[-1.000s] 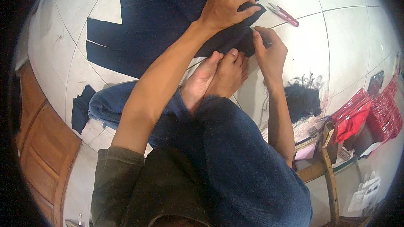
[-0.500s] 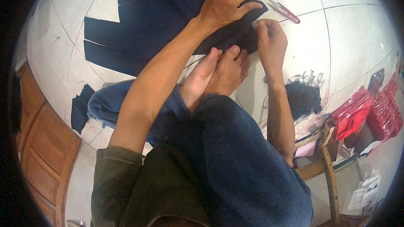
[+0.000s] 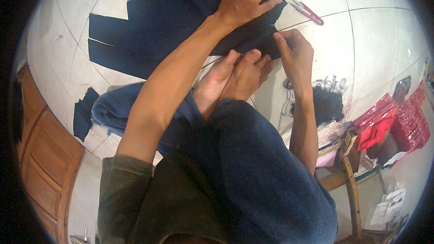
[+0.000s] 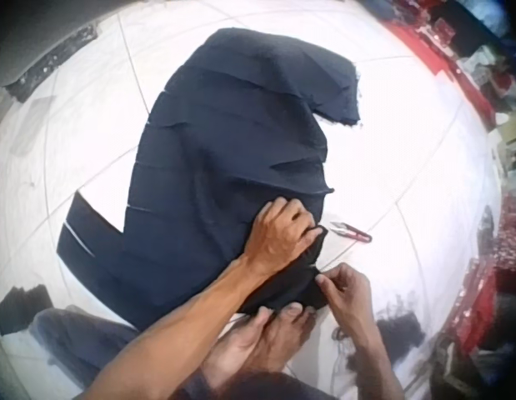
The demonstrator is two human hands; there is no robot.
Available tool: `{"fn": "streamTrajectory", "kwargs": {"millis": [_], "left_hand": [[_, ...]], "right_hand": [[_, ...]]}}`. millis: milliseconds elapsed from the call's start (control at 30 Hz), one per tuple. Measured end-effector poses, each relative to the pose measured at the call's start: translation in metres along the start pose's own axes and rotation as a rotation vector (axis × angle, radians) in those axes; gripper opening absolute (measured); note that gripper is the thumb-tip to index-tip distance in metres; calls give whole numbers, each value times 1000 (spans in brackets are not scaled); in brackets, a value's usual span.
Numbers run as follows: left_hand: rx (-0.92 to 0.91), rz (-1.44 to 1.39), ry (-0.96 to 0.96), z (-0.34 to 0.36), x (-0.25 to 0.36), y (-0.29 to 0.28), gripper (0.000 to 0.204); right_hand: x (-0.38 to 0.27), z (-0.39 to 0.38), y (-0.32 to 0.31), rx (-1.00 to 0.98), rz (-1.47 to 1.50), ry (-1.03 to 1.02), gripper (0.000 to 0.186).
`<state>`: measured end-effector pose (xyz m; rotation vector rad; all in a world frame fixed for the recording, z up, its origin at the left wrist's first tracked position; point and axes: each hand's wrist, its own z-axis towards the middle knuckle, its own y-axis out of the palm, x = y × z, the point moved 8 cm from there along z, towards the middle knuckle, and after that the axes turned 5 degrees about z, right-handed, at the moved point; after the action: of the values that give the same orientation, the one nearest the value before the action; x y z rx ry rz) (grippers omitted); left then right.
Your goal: The person sits on a tiled floor and uses a red utility knife to cut a large piece of dark blue fabric. They repeatedly fold the fabric, cut along the edges to create strips, and set the cut pieces aside.
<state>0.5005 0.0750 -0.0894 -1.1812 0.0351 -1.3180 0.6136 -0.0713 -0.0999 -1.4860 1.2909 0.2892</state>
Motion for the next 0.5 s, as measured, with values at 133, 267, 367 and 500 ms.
{"fn": "streamTrajectory", "kwargs": {"millis": [133,267,367,500], "left_hand": [[92,114,28,-8,-7,12,23],[111,137,15,-9,-3,13,22],[108,98,68,-11,-1,12,22],[108,87,75,-12,-1,14,24]], "right_hand": [[-3,-15,3,61,-17,-58,18],[14,-16,7,70,48,8,18],[19,-12,12,48,180,62,20],[19,1,4,57,285,91,26]]}}
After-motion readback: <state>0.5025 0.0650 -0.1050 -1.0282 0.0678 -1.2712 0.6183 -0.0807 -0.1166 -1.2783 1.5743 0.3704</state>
